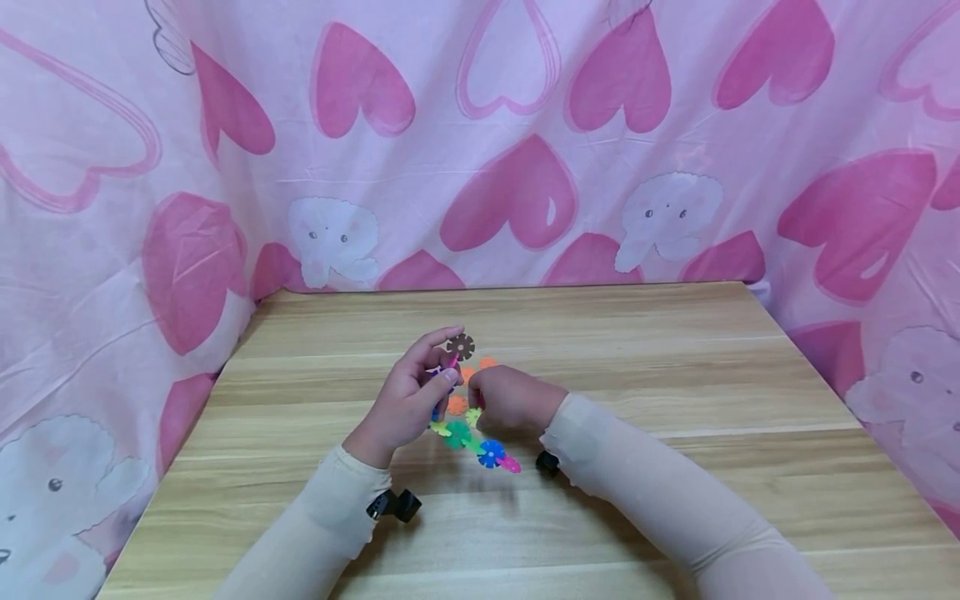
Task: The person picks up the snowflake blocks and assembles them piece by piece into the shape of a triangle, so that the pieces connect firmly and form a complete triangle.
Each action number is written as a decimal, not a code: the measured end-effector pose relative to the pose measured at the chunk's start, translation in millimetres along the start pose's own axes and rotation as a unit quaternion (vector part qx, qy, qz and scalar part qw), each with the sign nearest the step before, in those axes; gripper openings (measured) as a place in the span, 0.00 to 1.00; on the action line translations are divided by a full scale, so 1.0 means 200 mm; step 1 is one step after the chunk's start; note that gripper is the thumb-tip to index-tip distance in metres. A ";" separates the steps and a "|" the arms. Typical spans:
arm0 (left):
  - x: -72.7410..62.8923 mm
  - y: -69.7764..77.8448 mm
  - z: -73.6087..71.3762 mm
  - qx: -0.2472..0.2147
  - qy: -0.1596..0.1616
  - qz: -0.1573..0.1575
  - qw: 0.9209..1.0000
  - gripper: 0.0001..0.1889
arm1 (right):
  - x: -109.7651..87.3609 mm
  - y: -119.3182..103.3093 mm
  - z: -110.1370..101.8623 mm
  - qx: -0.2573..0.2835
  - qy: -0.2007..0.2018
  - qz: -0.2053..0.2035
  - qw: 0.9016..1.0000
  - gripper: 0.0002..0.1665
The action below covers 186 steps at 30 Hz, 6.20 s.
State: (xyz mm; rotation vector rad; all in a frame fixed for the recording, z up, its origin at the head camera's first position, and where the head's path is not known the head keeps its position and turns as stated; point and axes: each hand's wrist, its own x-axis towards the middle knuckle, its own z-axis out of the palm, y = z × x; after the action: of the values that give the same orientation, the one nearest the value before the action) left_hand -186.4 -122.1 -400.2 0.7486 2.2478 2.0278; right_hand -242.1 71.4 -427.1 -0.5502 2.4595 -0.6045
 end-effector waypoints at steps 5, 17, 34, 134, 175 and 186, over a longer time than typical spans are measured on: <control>0.00 0.00 0.00 0.001 0.000 0.001 1.000 0.28 | 0.00 0.01 0.00 -0.004 0.000 -0.007 1.000 0.14; -0.01 0.00 0.01 0.000 0.046 0.038 0.998 0.28 | -0.11 0.08 -0.07 0.131 0.029 -0.103 0.986 0.13; -0.02 0.01 0.02 0.009 0.087 0.103 0.991 0.29 | -0.41 -0.02 -0.26 0.362 0.152 -0.229 0.891 0.25; -0.04 -0.03 0.10 -0.022 0.096 0.182 0.978 0.31 | -0.12 0.22 -0.04 0.191 0.028 0.019 0.981 0.14; -0.03 -0.04 0.10 -0.031 0.117 0.178 0.977 0.32 | -0.18 0.17 -0.12 0.298 0.200 -0.194 0.913 0.09; -0.04 -0.04 0.10 -0.012 0.129 0.171 0.977 0.26 | -0.32 0.05 -0.16 0.327 0.246 -0.326 0.852 0.12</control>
State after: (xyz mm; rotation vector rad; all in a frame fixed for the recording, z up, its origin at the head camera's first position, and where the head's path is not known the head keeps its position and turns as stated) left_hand -175.3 -106.5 -412.7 0.9821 2.3567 2.4278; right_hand -215.4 121.6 -382.3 -1.0293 2.2147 -1.9757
